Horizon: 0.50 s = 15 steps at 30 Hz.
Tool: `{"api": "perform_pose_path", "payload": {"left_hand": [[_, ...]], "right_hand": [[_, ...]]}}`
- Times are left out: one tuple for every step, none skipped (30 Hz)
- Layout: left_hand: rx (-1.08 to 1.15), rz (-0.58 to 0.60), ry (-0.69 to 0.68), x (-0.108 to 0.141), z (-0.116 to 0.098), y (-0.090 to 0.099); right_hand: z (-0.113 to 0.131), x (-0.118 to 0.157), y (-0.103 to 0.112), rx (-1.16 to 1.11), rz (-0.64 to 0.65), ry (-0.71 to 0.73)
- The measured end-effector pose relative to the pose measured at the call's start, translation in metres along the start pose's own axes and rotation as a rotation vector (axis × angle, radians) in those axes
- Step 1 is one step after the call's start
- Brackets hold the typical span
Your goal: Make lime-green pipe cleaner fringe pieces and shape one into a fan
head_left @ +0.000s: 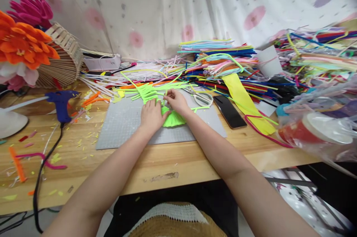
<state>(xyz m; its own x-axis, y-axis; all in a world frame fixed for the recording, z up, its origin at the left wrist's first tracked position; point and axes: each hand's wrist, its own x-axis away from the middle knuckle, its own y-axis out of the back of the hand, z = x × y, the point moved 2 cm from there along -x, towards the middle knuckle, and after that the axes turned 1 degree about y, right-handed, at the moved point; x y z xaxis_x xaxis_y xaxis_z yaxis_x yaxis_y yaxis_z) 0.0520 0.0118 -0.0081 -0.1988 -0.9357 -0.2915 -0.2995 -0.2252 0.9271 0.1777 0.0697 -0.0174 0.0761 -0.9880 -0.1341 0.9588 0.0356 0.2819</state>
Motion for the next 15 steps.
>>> {"api": "perform_pose_path", "payload": {"left_hand": [[0.026, -0.013, 0.0, -0.001, 0.003, 0.001], [0.057, -0.026, 0.0, -0.003, 0.007, 0.001], [0.094, -0.043, 0.0, -0.004, 0.011, 0.002], [0.125, -0.045, -0.031, -0.005, 0.015, 0.003], [0.145, -0.038, -0.066, -0.007, 0.018, 0.003], [0.155, -0.024, -0.094, -0.008, 0.021, 0.003], [0.158, -0.009, -0.113, -0.009, 0.023, 0.003], [0.155, 0.008, -0.12, -0.01, 0.024, 0.002], [0.149, 0.024, -0.117, -0.011, 0.025, 0.001], [0.144, 0.04, -0.109, -0.011, 0.024, 0.001], [0.14, 0.055, -0.099, -0.012, 0.024, 0.0], [0.136, 0.069, -0.086, -0.012, 0.023, 0.0], [0.133, 0.082, -0.072, -0.012, 0.022, -0.001], [0.133, 0.09, -0.05, -0.012, 0.022, 0.0], [0.139, 0.092, -0.02, -0.012, 0.022, 0.0]], "right_hand": [[-0.002, 0.001, -0.002, -0.067, 0.022, -0.008], [-0.004, 0.002, -0.004, -0.126, 0.039, -0.019], [-0.006, 0.003, -0.004, -0.172, 0.049, -0.027], [-0.007, 0.004, -0.004, -0.203, 0.053, -0.032], [-0.007, 0.004, -0.004, -0.22, 0.053, -0.032], [-0.007, 0.005, -0.003, -0.228, 0.053, -0.031], [-0.007, 0.005, -0.003, -0.227, 0.054, -0.028], [-0.007, 0.006, -0.002, -0.223, 0.057, -0.024], [-0.006, 0.006, -0.002, -0.216, 0.061, -0.018], [-0.006, 0.007, -0.001, -0.205, 0.065, -0.011], [-0.006, 0.007, -0.001, -0.19, 0.072, -0.004], [-0.006, 0.008, 0.0, -0.173, 0.081, 0.003], [-0.006, 0.008, 0.0, -0.151, 0.094, 0.01], [-0.007, 0.008, 0.001, -0.125, 0.108, 0.019], [-0.007, 0.009, 0.002, -0.095, 0.123, 0.029]]}}
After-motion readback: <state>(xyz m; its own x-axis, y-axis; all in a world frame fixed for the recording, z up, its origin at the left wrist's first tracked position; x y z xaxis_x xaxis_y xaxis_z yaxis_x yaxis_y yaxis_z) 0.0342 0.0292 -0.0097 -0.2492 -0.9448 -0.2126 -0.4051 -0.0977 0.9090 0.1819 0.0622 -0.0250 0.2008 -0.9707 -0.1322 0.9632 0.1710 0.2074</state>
